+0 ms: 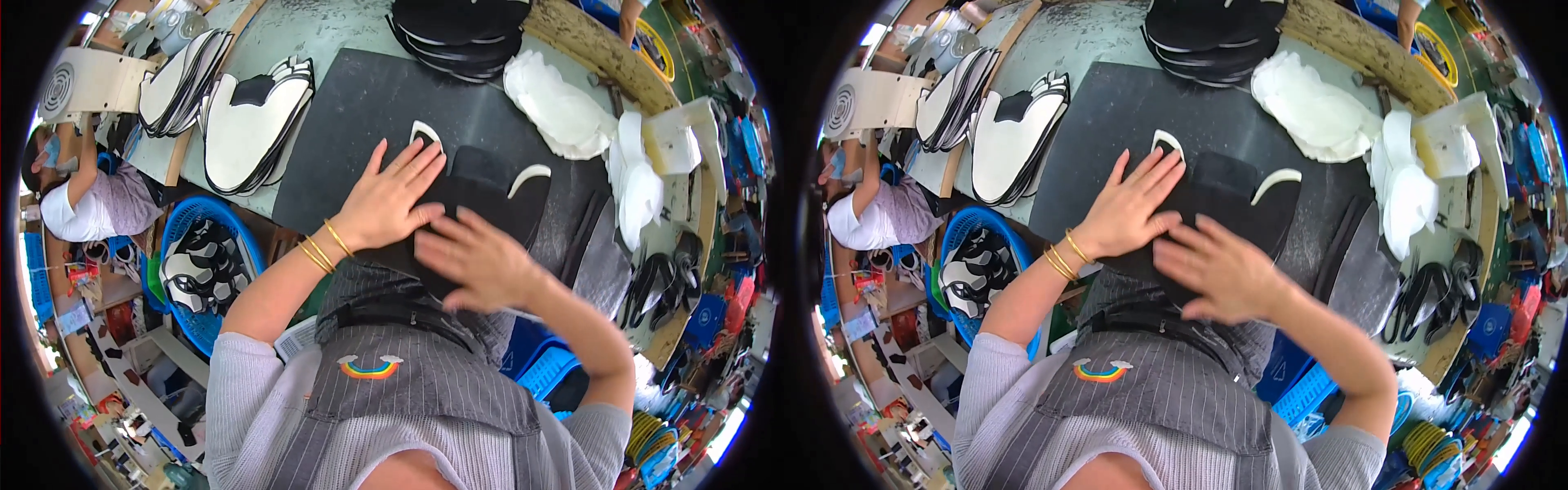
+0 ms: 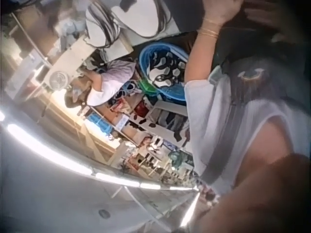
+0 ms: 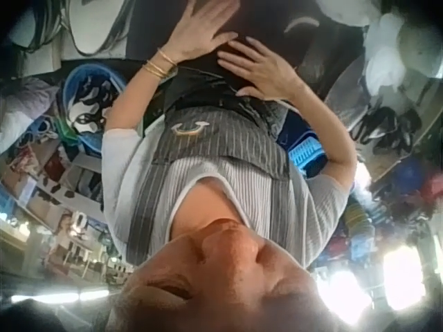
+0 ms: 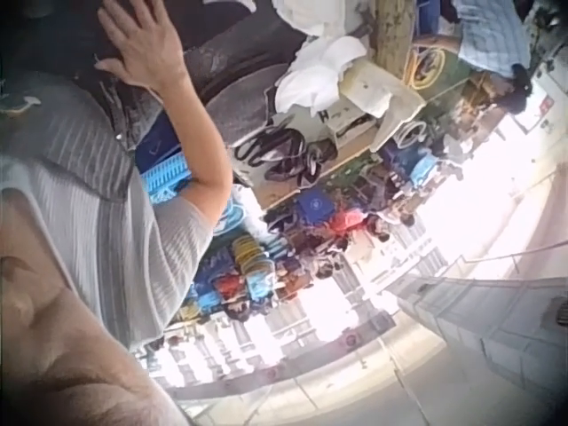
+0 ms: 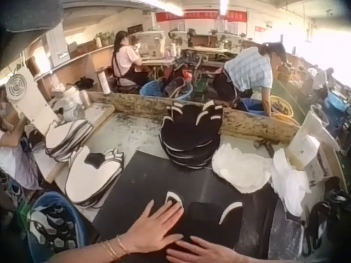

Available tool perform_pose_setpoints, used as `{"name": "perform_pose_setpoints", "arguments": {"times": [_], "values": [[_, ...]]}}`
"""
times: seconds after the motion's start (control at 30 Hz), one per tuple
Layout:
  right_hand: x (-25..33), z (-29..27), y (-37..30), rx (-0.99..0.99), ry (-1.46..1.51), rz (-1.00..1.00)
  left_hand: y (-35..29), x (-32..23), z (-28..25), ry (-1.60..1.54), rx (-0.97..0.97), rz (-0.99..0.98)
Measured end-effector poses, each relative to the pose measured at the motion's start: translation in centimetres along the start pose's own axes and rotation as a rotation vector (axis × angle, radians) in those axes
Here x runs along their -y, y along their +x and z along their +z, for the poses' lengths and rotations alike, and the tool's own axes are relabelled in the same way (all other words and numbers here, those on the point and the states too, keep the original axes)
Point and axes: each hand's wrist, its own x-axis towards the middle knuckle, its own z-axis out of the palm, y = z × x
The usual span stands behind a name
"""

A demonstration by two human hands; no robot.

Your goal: Attaching lining or reinforcement pieces to shoe upper components in a factory environment.

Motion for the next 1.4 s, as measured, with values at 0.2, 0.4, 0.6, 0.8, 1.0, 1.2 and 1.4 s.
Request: {"name": "perform_pose_setpoints", "arguments": {"times": [0.2,0.4,0.6,0.8,1.0,1.2,1.4], "values": [[1.8,-2.1,-1.5,-0.31,0.373,-0.066,0.3,0.0,0.1,0.072,-0.02,0.037],[-2.6,-0.1,2.3,-0.341,-0.134,0.38,-2.7,-1.7,0.4,-0.442,-0.277,-0.138],[-4.0,-1.7,0.4,-0.802,0.328,0.364,-4.6,-6.3,-1.1,-0.194,-0.042,0.122],[-0.7,1.7,1.5,-0.795,0.209,0.644,-5.2,-6.7,0.1,-0.041,-0.085,0.167],[3.6,4.4,-5.7,-1.456,0.927,1.025,-4.5,-5.7,0.9,-0.218,-0.125,0.147],[7.9,1.6,-4.4,-1.286,1.546,1.097,-4.8,-7.5,0.0,-0.17,-0.127,0.224],[6.3,5.0,-4.2,-1.213,1.303,1.072,-1.5,-2.5,0.7,0.083,-0.185,-0.001]]}}
